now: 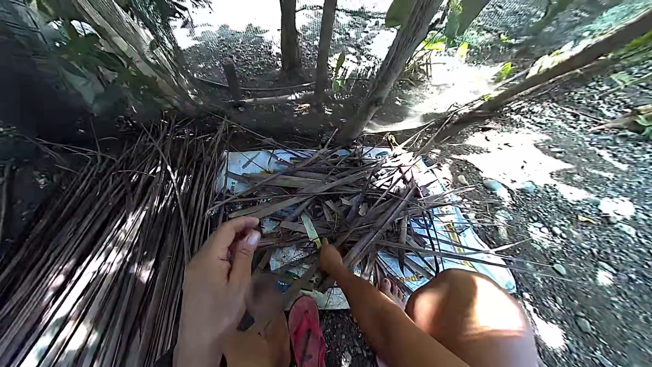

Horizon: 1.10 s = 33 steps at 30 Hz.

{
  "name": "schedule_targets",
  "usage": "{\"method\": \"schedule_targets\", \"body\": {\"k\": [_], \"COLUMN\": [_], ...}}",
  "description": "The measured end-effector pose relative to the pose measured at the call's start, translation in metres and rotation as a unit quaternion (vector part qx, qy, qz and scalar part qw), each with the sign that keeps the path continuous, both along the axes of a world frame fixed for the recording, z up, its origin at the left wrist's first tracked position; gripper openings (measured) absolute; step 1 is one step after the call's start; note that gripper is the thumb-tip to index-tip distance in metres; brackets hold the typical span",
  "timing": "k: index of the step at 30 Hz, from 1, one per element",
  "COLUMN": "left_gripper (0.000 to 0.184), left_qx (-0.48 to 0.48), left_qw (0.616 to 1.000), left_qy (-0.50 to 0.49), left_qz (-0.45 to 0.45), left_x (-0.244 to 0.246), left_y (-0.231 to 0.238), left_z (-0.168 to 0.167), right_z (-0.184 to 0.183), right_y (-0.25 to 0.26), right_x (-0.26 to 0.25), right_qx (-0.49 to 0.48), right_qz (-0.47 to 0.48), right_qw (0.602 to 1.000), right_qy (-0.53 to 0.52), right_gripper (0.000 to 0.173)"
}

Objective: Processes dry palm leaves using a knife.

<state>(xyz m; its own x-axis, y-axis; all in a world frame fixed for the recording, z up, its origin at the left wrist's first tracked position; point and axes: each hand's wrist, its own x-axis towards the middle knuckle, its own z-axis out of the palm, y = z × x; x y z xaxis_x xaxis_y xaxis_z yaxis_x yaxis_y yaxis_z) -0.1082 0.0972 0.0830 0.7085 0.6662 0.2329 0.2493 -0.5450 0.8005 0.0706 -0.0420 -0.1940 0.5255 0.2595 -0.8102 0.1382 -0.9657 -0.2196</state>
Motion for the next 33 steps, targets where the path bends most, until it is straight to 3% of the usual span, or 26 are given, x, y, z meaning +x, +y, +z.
{"method": "schedule_targets", "body": {"k": [2, 7, 11, 16, 18, 24, 27, 31, 33], "left_gripper": [0.031, 0.028, 0.026, 0.025, 0.024, 0.024, 0.023, 0.020, 0.023], "left_qx": [0.005, -0.015, -0.049, -0.078, -0.083, -0.115, -0.125, -0.156, -0.144], "left_qw": [1.000, 0.999, 0.994, 0.993, 0.993, 0.992, 0.986, 0.947, 0.960], "left_qy": [0.021, 0.049, 0.092, 0.093, 0.089, 0.040, -0.038, -0.216, -0.177], "left_qz": [0.011, -0.007, -0.014, -0.005, -0.003, 0.041, 0.103, 0.180, 0.163], "left_x": [0.003, 0.013, 0.011, 0.000, -0.003, -0.012, -0.019, -0.022, -0.022], "left_y": [0.002, 0.003, 0.001, 0.001, 0.000, -0.003, -0.004, -0.005, -0.011], "left_z": [0.000, 0.002, 0.010, 0.011, 0.010, 0.015, 0.014, 0.013, 0.016], "right_z": [0.018, 0.083, 0.166, 0.223, 0.230, 0.197, 0.208, 0.235, 0.244], "right_y": [0.002, 0.006, -0.003, -0.043, -0.062, -0.080, -0.064, -0.049, -0.030], "right_x": [0.012, 0.055, 0.085, 0.103, 0.097, 0.069, 0.066, 0.096, 0.093], "right_qx": [-0.009, -0.037, -0.069, -0.012, 0.002, -0.048, -0.072, 0.069, 0.138], "right_qz": [0.025, 0.112, 0.245, 0.336, 0.350, 0.402, 0.337, 0.308, 0.297], "right_qw": [0.999, 0.993, 0.965, 0.933, 0.929, 0.909, 0.927, 0.940, 0.938], "right_qy": [0.025, 0.025, -0.056, -0.126, -0.120, -0.102, -0.147, -0.130, -0.115], "right_gripper": [0.053, 0.038, 0.038, 0.036, 0.037, 0.030, 0.034, 0.036, 0.038]}}
